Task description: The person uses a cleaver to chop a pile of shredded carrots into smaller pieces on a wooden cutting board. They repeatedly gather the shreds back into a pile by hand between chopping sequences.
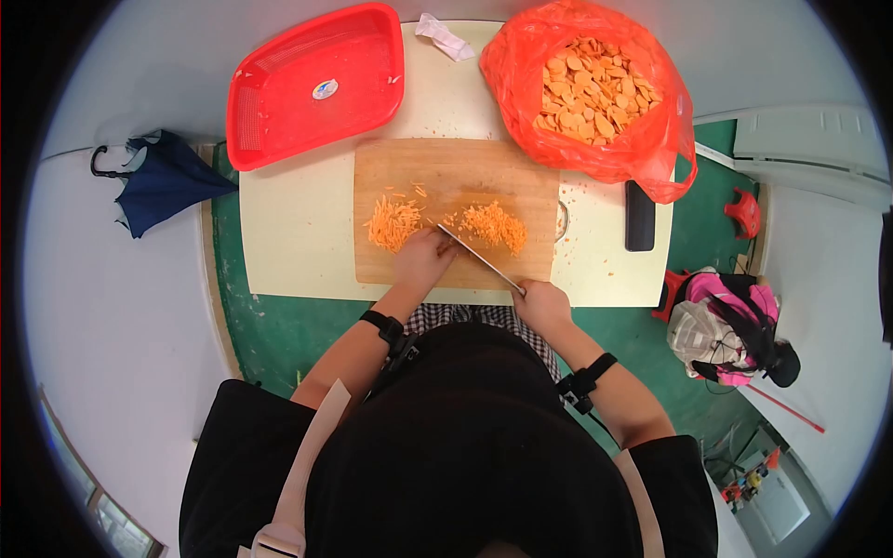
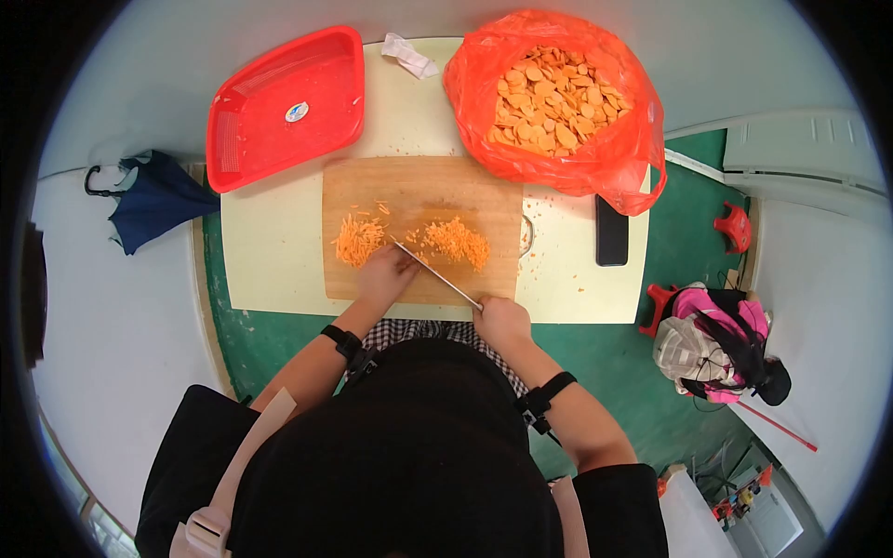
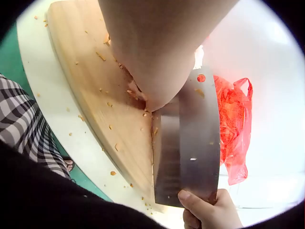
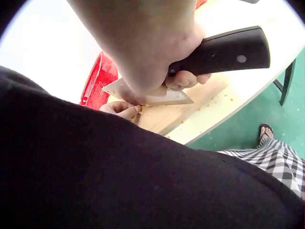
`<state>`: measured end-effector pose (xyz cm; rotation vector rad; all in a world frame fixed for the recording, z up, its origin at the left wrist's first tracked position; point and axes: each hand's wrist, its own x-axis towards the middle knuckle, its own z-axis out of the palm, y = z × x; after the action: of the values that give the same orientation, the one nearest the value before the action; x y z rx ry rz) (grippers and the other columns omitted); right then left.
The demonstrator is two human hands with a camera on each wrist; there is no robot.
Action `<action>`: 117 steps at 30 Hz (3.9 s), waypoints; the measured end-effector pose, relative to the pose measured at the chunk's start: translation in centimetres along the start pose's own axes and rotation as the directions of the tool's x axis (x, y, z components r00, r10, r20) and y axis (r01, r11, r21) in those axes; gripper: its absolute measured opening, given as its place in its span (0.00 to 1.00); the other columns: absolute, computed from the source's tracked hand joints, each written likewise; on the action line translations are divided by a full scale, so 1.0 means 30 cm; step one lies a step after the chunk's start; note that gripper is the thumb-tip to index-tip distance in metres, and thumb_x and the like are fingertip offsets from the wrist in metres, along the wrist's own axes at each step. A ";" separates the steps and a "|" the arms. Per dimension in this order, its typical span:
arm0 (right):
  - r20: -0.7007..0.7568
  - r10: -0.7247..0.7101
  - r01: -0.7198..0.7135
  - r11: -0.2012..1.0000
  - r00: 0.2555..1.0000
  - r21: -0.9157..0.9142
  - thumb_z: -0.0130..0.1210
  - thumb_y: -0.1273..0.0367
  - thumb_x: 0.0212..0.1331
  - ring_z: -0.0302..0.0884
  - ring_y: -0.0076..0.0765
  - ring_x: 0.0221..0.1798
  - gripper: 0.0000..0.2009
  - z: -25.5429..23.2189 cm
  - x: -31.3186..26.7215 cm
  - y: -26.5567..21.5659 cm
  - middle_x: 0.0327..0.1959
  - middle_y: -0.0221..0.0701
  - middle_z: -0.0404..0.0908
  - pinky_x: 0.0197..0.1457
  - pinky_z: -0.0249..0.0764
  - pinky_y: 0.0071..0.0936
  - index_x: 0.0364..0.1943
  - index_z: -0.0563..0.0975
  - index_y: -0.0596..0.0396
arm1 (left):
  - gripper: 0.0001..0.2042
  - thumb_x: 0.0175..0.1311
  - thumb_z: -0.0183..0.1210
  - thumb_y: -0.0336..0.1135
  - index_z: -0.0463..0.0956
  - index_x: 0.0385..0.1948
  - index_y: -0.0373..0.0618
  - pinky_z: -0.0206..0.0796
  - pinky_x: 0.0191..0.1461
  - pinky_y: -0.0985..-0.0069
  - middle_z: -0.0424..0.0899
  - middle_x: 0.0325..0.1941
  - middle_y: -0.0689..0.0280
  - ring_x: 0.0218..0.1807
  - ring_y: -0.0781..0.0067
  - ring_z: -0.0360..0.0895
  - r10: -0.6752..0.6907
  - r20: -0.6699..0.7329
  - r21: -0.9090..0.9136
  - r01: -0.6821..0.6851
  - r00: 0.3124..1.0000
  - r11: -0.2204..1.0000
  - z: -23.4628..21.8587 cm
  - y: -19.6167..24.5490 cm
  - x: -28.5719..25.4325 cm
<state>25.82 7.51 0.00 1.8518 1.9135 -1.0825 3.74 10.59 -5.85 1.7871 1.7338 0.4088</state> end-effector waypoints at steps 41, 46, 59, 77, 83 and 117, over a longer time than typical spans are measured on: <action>-0.084 0.135 -0.121 0.981 0.987 0.150 0.49 0.59 0.55 0.78 0.49 0.30 0.14 -0.083 -0.100 0.076 0.24 0.42 0.80 0.37 0.74 0.40 0.27 0.80 0.53 | 0.08 0.50 0.57 0.31 0.78 0.33 0.44 0.69 0.40 0.66 0.76 0.30 0.58 0.36 0.57 0.76 -0.168 -0.075 -0.239 0.145 0.983 0.960 -0.001 0.007 0.066; -0.086 0.146 -0.126 0.970 0.985 0.209 0.49 0.58 0.55 0.78 0.49 0.31 0.14 -0.054 -0.103 0.062 0.25 0.43 0.79 0.38 0.74 0.41 0.28 0.80 0.53 | 0.12 0.47 0.58 0.29 0.76 0.36 0.43 0.68 0.44 0.67 0.75 0.38 0.57 0.46 0.59 0.73 -0.089 0.061 0.041 0.086 0.994 0.995 -0.010 0.024 0.102; -0.092 0.117 -0.098 0.977 0.989 0.188 0.47 0.59 0.56 0.78 0.51 0.30 0.14 -0.001 -0.070 0.013 0.26 0.43 0.79 0.37 0.74 0.42 0.26 0.78 0.54 | 0.05 0.49 0.61 0.27 0.78 0.28 0.38 0.69 0.30 0.79 0.80 0.25 0.60 0.26 0.72 0.78 -0.087 0.012 -0.378 0.085 0.996 0.922 0.032 0.027 0.059; -0.140 0.059 -0.048 0.996 0.988 0.079 0.46 0.60 0.56 0.78 0.48 0.31 0.14 -0.002 -0.051 0.033 0.25 0.42 0.79 0.37 0.74 0.41 0.26 0.78 0.53 | 0.07 0.56 0.58 0.31 0.77 0.31 0.35 0.63 0.26 0.84 0.77 0.21 0.69 0.22 0.84 0.70 -0.375 0.051 -0.538 0.342 0.926 0.770 -0.208 -0.167 0.069; -0.131 0.111 -0.109 0.994 0.985 0.025 0.46 0.60 0.55 0.79 0.48 0.32 0.14 0.024 -0.036 0.014 0.27 0.43 0.80 0.37 0.75 0.41 0.27 0.78 0.54 | 0.08 0.54 0.59 0.33 0.78 0.31 0.37 0.66 0.28 0.82 0.80 0.23 0.66 0.23 0.81 0.74 -0.309 0.012 -0.463 0.279 0.951 0.841 -0.276 -0.184 0.013; -0.194 0.041 -0.047 0.999 0.980 -0.027 0.45 0.55 0.57 0.79 0.49 0.36 0.18 -0.017 -0.028 0.072 0.30 0.43 0.80 0.42 0.74 0.41 0.32 0.79 0.54 | 0.17 0.56 0.50 0.43 0.77 0.20 0.38 0.64 0.26 0.68 0.75 0.14 0.60 0.19 0.67 0.73 -0.870 -0.189 -0.453 0.746 0.455 0.488 -0.124 -0.714 -0.915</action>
<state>28.13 7.03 0.18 2.0371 1.9699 -0.8819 -18.06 -16.36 -10.90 0.4572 2.4171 0.5835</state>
